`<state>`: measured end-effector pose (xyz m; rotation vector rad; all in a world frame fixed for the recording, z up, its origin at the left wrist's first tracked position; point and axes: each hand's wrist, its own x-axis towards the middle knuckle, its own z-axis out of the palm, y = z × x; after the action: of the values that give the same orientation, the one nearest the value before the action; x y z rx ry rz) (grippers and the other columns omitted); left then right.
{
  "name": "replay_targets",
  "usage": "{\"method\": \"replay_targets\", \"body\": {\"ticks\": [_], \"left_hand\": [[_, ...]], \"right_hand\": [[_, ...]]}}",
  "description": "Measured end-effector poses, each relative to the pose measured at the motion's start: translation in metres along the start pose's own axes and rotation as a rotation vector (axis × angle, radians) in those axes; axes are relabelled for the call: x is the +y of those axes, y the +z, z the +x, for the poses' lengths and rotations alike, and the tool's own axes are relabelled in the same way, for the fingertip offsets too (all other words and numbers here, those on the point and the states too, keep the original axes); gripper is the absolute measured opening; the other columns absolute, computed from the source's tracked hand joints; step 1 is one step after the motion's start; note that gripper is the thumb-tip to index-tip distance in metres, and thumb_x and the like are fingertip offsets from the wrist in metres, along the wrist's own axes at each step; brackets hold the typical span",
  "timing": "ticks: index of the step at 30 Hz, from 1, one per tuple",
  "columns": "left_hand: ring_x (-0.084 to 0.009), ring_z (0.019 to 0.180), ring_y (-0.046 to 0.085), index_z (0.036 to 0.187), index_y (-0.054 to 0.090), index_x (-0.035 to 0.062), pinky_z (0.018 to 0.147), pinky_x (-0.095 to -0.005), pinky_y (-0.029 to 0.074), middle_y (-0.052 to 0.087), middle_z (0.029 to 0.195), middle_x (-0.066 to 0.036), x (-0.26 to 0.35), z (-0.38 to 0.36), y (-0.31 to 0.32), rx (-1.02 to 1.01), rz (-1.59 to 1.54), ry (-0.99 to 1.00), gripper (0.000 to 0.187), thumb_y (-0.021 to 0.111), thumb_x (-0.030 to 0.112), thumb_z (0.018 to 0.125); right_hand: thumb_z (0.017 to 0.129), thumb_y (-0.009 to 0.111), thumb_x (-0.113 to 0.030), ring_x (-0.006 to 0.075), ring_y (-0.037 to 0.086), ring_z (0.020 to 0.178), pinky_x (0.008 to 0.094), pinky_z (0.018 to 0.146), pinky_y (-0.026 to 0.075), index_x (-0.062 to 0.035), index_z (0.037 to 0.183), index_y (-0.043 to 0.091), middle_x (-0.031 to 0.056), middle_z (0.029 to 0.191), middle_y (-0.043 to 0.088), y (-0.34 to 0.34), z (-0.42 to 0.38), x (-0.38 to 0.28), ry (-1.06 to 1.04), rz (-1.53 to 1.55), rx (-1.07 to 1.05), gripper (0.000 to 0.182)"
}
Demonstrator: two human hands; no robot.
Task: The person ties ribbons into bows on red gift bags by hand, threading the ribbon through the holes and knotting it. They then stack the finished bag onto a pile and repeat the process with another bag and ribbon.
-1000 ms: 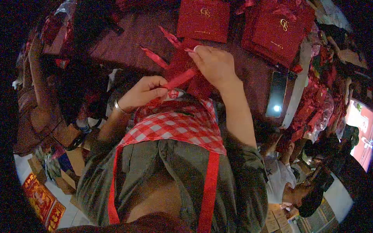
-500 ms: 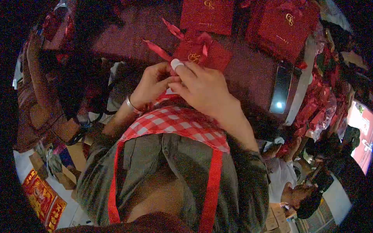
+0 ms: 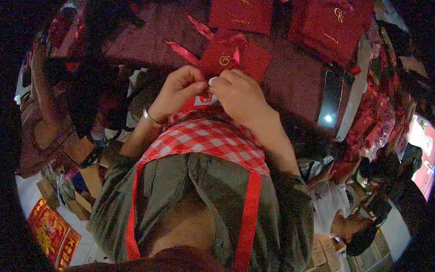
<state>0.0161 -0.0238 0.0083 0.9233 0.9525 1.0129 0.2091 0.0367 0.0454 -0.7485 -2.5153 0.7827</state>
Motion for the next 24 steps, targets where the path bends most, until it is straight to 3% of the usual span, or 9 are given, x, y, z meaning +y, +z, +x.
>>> {"method": "replay_targets", "body": {"ticks": [2,3,7,10,13,15,24], "left_hand": [[-0.0051,0.071,0.054,0.100,0.052,0.0010,0.061,-0.0197,0.045,0.058,0.082,0.000,0.010,-0.002,-0.002,0.229,0.354,0.120,0.013,0.057,0.005,0.089],[-0.0057,0.071,0.054,0.105,0.053,0.0001,0.060,-0.0205,0.046,0.059,0.086,-0.001,0.011,-0.001,-0.004,0.327,0.151,-0.083,0.020,0.059,0.005,0.087],[-0.0063,0.069,0.054,0.113,0.053,0.0001,0.059,-0.0202,0.046,0.060,0.092,-0.003,0.013,0.008,-0.013,0.313,0.233,0.012,0.027,0.059,0.005,0.087],[-0.0065,0.073,0.055,0.120,0.051,0.0019,0.063,-0.0212,0.046,0.059,0.101,-0.002,0.014,0.013,-0.022,0.213,0.302,-0.026,0.033,0.057,0.005,0.088],[-0.0063,0.074,0.054,0.120,0.052,0.0014,0.064,-0.0204,0.045,0.059,0.100,-0.002,0.030,0.015,-0.021,0.191,0.135,-0.166,0.034,0.058,0.005,0.087],[-0.0063,0.061,0.054,0.117,0.052,-0.0022,0.053,-0.0201,0.044,0.060,0.092,-0.003,0.031,0.021,-0.024,0.145,0.123,-0.183,0.034,0.061,0.003,0.084],[-0.0044,0.055,0.052,0.105,0.059,-0.0008,0.050,-0.0192,0.042,0.059,0.075,0.002,0.018,0.036,-0.036,0.006,0.230,-0.292,0.022,0.062,0.007,0.085]], "right_hand": [[0.076,0.066,-0.007,0.0311,0.057,0.074,0.0393,0.065,0.047,-0.0001,0.090,0.059,0.0126,0.080,0.058,0.003,0.000,0.003,0.005,0.006,0.040,0.017],[0.076,0.066,-0.007,0.0311,0.057,0.074,0.0391,0.064,0.047,-0.0005,0.089,0.059,0.0122,0.080,0.058,0.007,0.001,0.007,-0.009,-0.013,0.118,0.016],[0.076,0.066,-0.006,0.0307,0.057,0.073,0.0390,0.064,0.046,-0.0018,0.087,0.059,0.0117,0.080,0.059,0.026,0.001,0.023,-0.020,-0.056,0.256,0.013],[0.076,0.065,-0.005,0.0306,0.057,0.073,0.0389,0.065,0.046,-0.0018,0.087,0.059,0.0118,0.080,0.059,0.042,0.000,0.034,-0.027,-0.046,0.334,0.013],[0.077,0.065,-0.005,0.0306,0.058,0.073,0.0385,0.065,0.046,-0.0014,0.087,0.059,0.0120,0.080,0.060,0.047,0.000,0.036,-0.009,-0.017,0.385,0.012],[0.078,0.064,-0.005,0.0308,0.059,0.073,0.0383,0.066,0.047,-0.0011,0.087,0.059,0.0122,0.081,0.061,0.049,0.000,0.037,0.001,-0.002,0.399,0.011],[0.078,0.064,-0.004,0.0307,0.060,0.073,0.0388,0.066,0.048,0.0004,0.087,0.059,0.0136,0.081,0.061,0.047,0.002,0.037,0.002,0.017,0.407,0.011]]}}
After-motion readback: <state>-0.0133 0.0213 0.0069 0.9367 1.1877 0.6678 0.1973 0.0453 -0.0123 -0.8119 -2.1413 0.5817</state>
